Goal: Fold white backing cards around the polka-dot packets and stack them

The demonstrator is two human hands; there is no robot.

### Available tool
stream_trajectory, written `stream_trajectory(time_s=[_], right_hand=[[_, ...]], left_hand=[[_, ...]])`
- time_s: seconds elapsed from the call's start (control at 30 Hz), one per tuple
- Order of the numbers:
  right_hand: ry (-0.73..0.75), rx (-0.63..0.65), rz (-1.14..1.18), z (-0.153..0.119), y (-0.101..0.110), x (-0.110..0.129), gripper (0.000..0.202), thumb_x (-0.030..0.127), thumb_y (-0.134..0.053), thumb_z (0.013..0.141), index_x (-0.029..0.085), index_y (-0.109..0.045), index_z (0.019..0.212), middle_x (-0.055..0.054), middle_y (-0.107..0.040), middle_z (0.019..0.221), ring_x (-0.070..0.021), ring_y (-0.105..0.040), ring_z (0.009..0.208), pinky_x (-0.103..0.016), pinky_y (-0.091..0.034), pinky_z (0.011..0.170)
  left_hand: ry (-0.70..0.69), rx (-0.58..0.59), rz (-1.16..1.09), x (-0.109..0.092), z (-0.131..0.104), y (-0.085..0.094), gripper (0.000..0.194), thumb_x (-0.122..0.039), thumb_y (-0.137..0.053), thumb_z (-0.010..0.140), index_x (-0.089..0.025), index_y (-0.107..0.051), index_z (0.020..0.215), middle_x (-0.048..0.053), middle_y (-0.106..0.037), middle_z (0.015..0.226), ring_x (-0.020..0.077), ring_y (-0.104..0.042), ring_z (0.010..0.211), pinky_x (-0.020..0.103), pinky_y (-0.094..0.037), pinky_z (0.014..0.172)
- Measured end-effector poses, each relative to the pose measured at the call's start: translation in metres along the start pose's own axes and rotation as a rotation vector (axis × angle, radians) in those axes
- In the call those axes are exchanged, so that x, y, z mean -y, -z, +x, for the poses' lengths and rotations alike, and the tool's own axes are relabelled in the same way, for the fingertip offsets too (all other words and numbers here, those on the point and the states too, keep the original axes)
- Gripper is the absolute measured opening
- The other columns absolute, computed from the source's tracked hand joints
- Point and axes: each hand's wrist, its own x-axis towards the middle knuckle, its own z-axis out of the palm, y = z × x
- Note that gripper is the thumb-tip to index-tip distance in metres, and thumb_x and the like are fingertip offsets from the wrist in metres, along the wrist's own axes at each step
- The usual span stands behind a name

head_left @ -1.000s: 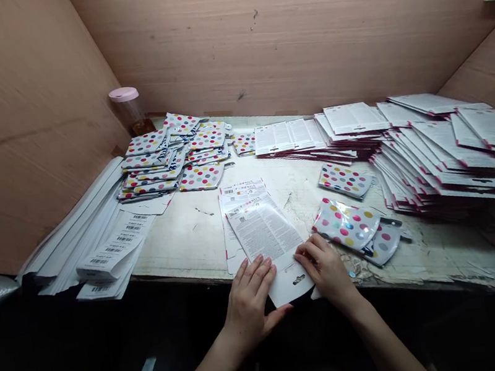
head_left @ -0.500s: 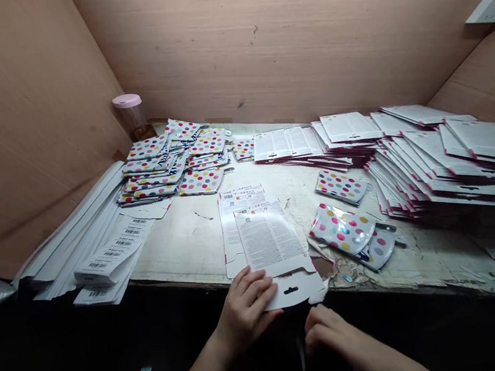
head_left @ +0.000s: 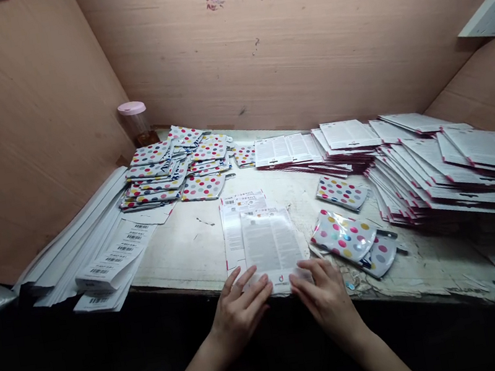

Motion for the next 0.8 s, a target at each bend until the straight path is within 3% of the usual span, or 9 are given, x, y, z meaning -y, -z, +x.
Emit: stream_trajectory(time_s=[0.1,0.2,0.3,0.37,0.43,0.53,0.63,0.73,0.8], right_hand=[[0.139,0.063,-0.107,-0.002,0.011,0.012,0.028,0.024,-0.054,0.09,0.015,-0.065,0.114,-0.015,-0.065,0.117,-0.0323,-0.057,0.109,-0.047,-0.05,0.086],[0.288,0.009,-0.211,0.013,0.03,0.02,0.038,0.01,-0.043,0.09,0.006,-0.057,0.126,-0.019,-0.064,0.121,-0.0303,-0.059,0.112,-0.043,-0.051,0.087],[0.374,-0.097,-0.205,0.056,0.051,0.004,0.045,0.002,-0.038,0.09,0.006,-0.05,0.133,-0.017,-0.062,0.126,-0.0282,-0.053,0.123,-0.043,-0.048,0.096],[0.285,-0.08,-0.165,0.1,0.053,-0.023,0.044,0.004,-0.036,0.092,0.009,-0.05,0.134,-0.015,-0.06,0.13,-0.0275,-0.047,0.129,-0.045,-0.042,0.103],[0.058,0.078,-0.181,0.149,0.041,-0.059,0.043,0.006,-0.031,0.095,0.008,-0.053,0.131,-0.017,-0.055,0.136,-0.028,-0.043,0.132,-0.047,-0.036,0.108],[-0.082,0.128,-0.185,0.216,0.008,-0.109,0.042,0.004,-0.031,0.092,0.003,-0.057,0.125,-0.025,-0.055,0.132,-0.0345,-0.046,0.128,-0.053,-0.035,0.104],[-0.216,0.132,-0.153,0.257,-0.018,-0.137,0.038,0.011,-0.04,0.092,-0.005,-0.057,0.122,-0.034,-0.056,0.125,-0.0421,-0.047,0.124,-0.06,-0.031,0.101],[-0.319,0.123,-0.078,0.269,-0.026,-0.135,0.056,0.031,-0.052,0.091,-0.009,-0.047,0.131,-0.038,-0.038,0.14,-0.0487,-0.028,0.135,-0.065,-0.016,0.106],[-0.335,0.127,0.002,0.257,-0.023,-0.119,0.065,0.039,-0.056,0.089,-0.004,-0.044,0.136,-0.033,-0.029,0.148,-0.0468,-0.016,0.14,-0.063,-0.011,0.11]], left_hand=[[-0.125,0.019,-0.033,0.001,0.001,0.015,0.048,-0.01,-0.047,0.091,-0.03,-0.051,0.135,0.003,-0.068,0.123,0.0272,-0.054,0.126,0.052,-0.033,0.112],[-0.147,-0.091,-0.146,-0.002,0.017,0.038,0.054,-0.012,-0.053,0.089,-0.032,-0.047,0.138,0.002,-0.069,0.121,0.0279,-0.054,0.125,0.052,-0.025,0.115],[0.159,-0.368,-0.206,0.008,0.039,0.051,0.053,-0.034,-0.055,0.089,-0.027,-0.046,0.14,0.009,-0.062,0.128,0.0334,-0.049,0.127,0.056,-0.026,0.112],[0.517,-0.422,-0.127,0.019,0.051,0.045,0.065,-0.051,-0.052,0.086,-0.014,-0.046,0.139,0.019,-0.055,0.129,0.0387,-0.047,0.123,0.059,-0.035,0.103],[0.772,-0.289,0.033,0.029,0.057,0.028,0.08,-0.06,-0.059,0.078,-0.003,-0.049,0.134,0.024,-0.054,0.122,0.0424,-0.046,0.115,0.059,-0.039,0.096],[0.862,-0.183,0.233,0.035,0.058,0.001,0.088,-0.055,-0.068,0.07,-0.004,-0.044,0.137,0.023,-0.05,0.124,0.0421,-0.044,0.113,0.058,-0.037,0.094],[0.905,-0.166,0.231,0.037,0.058,-0.007,0.077,-0.048,-0.066,0.073,-0.009,-0.044,0.136,0.019,-0.055,0.115,0.0363,-0.05,0.105,0.051,-0.04,0.09],[0.965,-0.138,0.166,0.042,0.061,0.004,0.061,-0.041,-0.071,0.071,-0.011,-0.053,0.122,0.016,-0.059,0.107,0.0355,-0.053,0.103,0.048,-0.04,0.088],[0.997,-0.147,0.107,0.046,0.064,0.016,0.047,-0.035,-0.072,0.068,-0.013,-0.056,0.106,0.016,-0.062,0.103,0.0362,-0.056,0.102,0.047,-0.041,0.087]])
